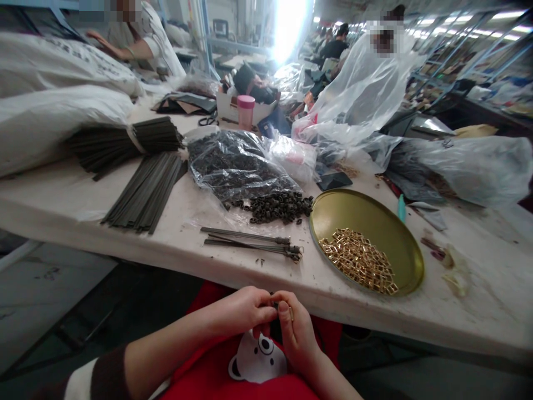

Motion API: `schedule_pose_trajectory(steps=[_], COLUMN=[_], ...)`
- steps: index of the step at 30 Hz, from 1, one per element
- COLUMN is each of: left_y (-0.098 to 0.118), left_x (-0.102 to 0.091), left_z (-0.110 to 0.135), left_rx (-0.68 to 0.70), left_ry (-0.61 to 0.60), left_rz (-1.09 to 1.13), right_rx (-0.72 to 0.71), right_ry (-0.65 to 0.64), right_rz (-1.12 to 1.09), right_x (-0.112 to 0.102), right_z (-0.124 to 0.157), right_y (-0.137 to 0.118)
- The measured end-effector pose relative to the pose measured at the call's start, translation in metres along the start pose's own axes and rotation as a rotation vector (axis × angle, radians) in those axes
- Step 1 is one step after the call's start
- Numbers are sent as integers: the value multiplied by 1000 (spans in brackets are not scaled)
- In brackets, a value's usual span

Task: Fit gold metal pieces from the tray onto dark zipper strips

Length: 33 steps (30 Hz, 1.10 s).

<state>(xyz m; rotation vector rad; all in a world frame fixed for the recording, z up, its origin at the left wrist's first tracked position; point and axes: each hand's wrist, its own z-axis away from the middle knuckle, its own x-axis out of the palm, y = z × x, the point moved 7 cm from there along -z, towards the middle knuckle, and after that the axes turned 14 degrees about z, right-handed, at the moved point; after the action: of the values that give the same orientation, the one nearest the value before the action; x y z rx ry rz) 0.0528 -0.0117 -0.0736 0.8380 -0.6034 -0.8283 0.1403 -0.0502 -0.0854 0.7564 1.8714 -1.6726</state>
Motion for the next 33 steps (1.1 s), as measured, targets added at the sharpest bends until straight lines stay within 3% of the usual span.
schedule_pose_trajectory(steps=[3, 9, 13, 18, 22, 28, 33], left_y=[2, 54, 63, 54, 53, 64, 72], left_x=[-15, -66, -85, -94, -84, -82, -73], left_z=[2, 4, -18, -39, -48, -65, -60], left_rx=[-1, 346, 413, 411, 404, 380, 482], left_ry=[30, 428, 549, 523, 471, 436, 315], left_rz=[-177, -903, -1157, -1259, -1323, -1397, -1456], right_rx=[-39, -91, -73, 20, 15, 11, -95], right_ry=[60, 236, 314, 361, 329, 364, 334], right_rz=[50, 335, 580, 456, 368, 332, 561], right_x=[-6, -39, -45, -24, -10, -17, -26], right_z=[-3, -48, -84, -100, -102, -105, -100], right_y=[2, 7, 26, 51, 49, 43, 14])
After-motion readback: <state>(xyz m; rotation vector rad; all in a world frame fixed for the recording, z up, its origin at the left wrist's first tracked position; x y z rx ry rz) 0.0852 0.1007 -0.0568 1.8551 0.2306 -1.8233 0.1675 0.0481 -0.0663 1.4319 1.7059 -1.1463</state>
